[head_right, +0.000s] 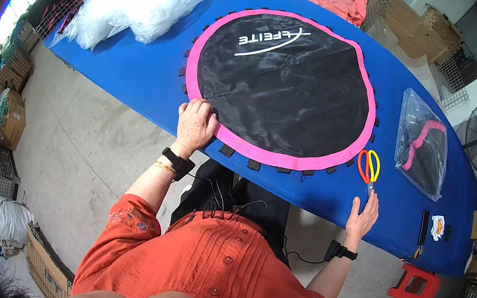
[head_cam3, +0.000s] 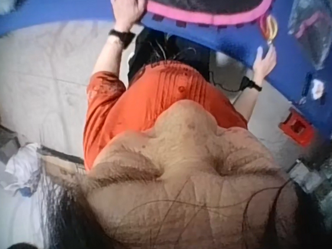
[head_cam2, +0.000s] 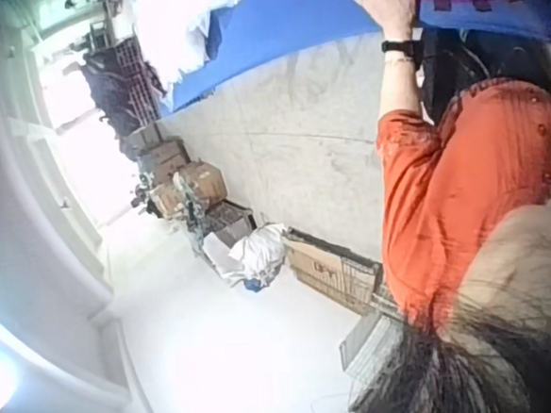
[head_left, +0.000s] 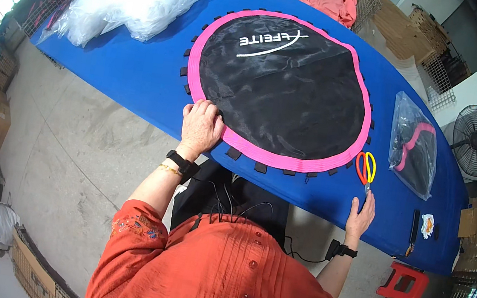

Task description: Inspecting a trampoline mat for defects and trimming loose threads with scissors.

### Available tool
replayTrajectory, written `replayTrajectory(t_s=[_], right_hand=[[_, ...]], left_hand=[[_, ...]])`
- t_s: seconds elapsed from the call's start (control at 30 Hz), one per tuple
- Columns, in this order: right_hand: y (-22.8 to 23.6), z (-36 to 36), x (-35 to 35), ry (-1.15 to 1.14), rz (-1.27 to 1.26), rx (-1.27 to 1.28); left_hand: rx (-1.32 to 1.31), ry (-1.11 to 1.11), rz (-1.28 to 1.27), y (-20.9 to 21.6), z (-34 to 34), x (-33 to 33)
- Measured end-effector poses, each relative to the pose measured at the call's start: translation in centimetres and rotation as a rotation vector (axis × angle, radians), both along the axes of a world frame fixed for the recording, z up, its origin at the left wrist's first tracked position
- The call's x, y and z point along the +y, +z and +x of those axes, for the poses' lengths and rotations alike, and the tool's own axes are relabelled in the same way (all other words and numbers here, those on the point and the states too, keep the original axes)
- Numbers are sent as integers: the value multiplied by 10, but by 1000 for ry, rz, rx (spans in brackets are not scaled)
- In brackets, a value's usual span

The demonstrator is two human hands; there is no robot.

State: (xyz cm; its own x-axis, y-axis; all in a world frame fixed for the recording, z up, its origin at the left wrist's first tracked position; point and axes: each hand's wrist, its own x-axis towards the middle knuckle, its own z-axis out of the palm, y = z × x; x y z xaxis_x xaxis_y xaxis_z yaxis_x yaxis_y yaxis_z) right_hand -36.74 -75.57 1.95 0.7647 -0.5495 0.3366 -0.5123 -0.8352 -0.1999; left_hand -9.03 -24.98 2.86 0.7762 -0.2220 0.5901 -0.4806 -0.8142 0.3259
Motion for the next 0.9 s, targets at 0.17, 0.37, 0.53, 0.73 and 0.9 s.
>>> replayTrajectory(t_s=[0.17, 0.37, 0.53, 0.73, 0.9], right_hand=[[-1, 0, -1, 3, -4, -2], [-1, 1, 0, -5, 10, -3], [-2, -1, -1, -9, 0, 6], [4, -7, 3, -16, 15, -7], [15, 10, 4, 151, 36, -111]], left_hand=[[-12, 1, 7, 0, 2, 0], [19, -2, 20, 0, 1, 1], [36, 3, 26, 0, -2, 1], [2, 6, 33, -2, 1, -6], [23, -9, 57, -6, 6, 4]])
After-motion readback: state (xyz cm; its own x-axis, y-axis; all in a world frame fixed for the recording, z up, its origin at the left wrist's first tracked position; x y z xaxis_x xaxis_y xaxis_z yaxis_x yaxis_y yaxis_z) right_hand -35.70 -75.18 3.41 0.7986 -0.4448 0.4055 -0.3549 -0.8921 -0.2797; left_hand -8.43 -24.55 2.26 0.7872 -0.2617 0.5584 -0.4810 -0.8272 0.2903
